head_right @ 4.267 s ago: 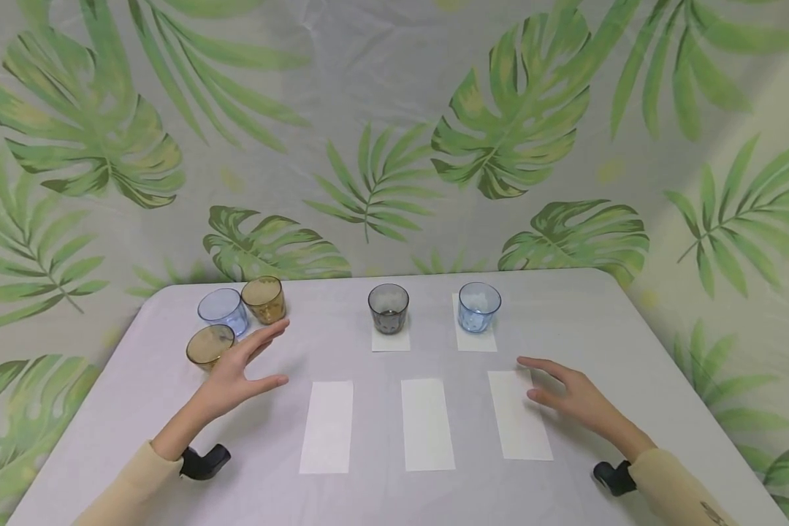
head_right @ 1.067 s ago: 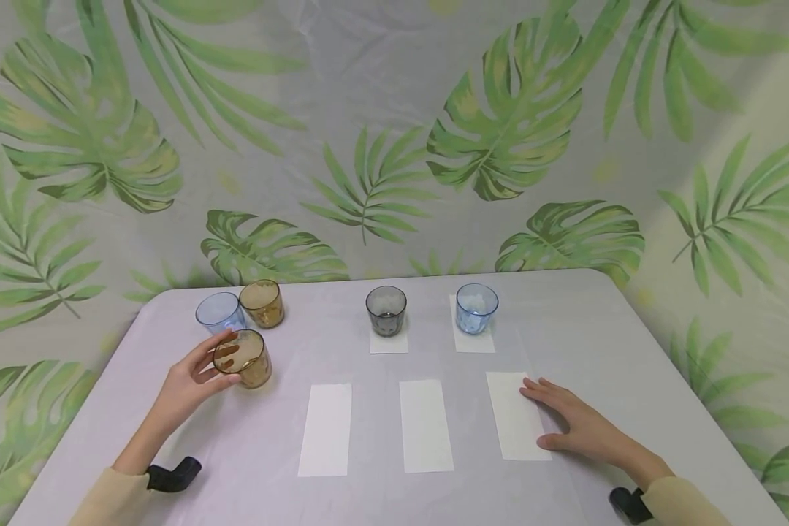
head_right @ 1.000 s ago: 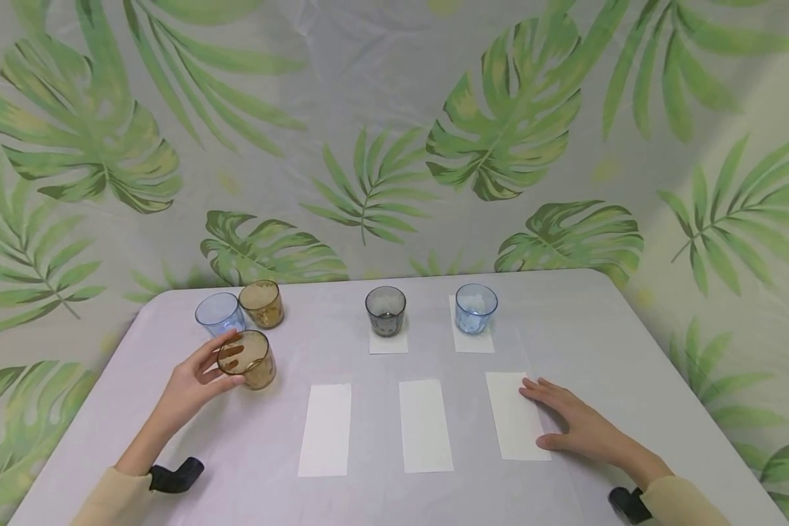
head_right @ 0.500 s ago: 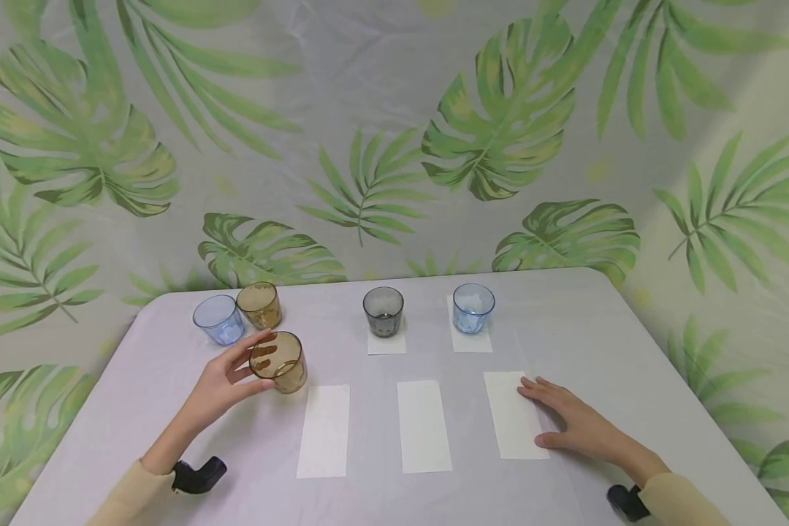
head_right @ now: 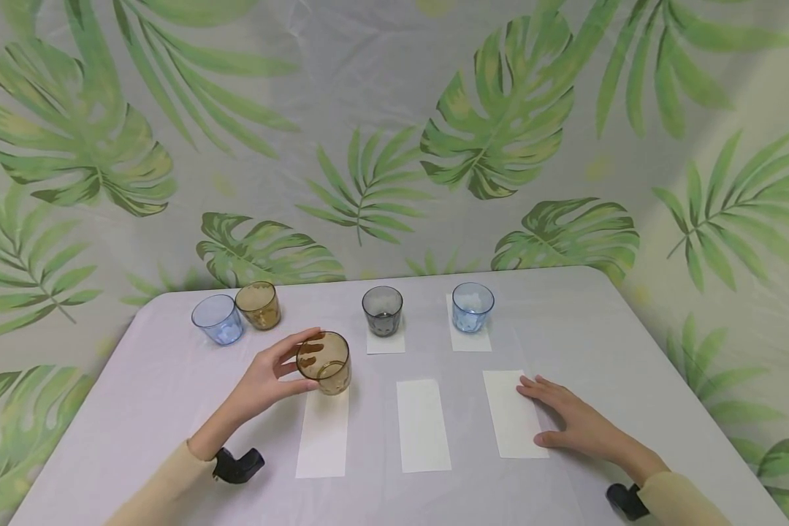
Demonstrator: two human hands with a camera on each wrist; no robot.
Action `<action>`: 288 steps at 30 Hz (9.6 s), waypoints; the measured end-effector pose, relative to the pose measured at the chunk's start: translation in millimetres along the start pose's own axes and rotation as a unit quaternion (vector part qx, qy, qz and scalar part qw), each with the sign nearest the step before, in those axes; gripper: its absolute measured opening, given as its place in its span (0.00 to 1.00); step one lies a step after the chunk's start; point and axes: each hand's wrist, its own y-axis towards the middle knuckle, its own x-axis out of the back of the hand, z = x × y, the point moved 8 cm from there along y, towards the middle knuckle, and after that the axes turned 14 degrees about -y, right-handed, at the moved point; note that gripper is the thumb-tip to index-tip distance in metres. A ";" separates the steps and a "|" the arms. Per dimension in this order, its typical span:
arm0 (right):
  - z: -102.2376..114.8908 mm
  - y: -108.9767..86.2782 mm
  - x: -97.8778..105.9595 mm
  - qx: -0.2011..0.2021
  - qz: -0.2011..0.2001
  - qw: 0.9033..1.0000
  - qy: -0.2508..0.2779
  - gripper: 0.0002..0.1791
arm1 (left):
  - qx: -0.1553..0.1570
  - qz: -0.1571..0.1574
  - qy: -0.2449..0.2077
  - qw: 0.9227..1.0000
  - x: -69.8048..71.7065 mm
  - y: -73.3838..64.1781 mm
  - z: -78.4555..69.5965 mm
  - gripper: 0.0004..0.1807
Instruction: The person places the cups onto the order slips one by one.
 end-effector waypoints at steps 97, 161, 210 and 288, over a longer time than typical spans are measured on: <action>-12.0 -0.3 -0.6 -0.067 0.028 0.997 0.028 0.45 | -0.021 0.209 0.069 0.975 -265.4 105.0 50.9 0.41; 19.9 10.7 36.8 -0.058 0.051 0.995 0.065 0.51 | 0.016 0.140 0.060 0.988 -169.8 87.5 51.3 0.41; 116.3 69.9 18.1 0.057 0.047 0.997 0.022 0.47 | 0.017 -0.148 0.074 0.986 62.7 -13.0 -14.2 0.37; 115.9 71.3 -52.5 0.006 0.122 0.993 0.010 0.49 | 0.098 -0.248 0.116 0.957 182.4 -44.3 9.0 0.45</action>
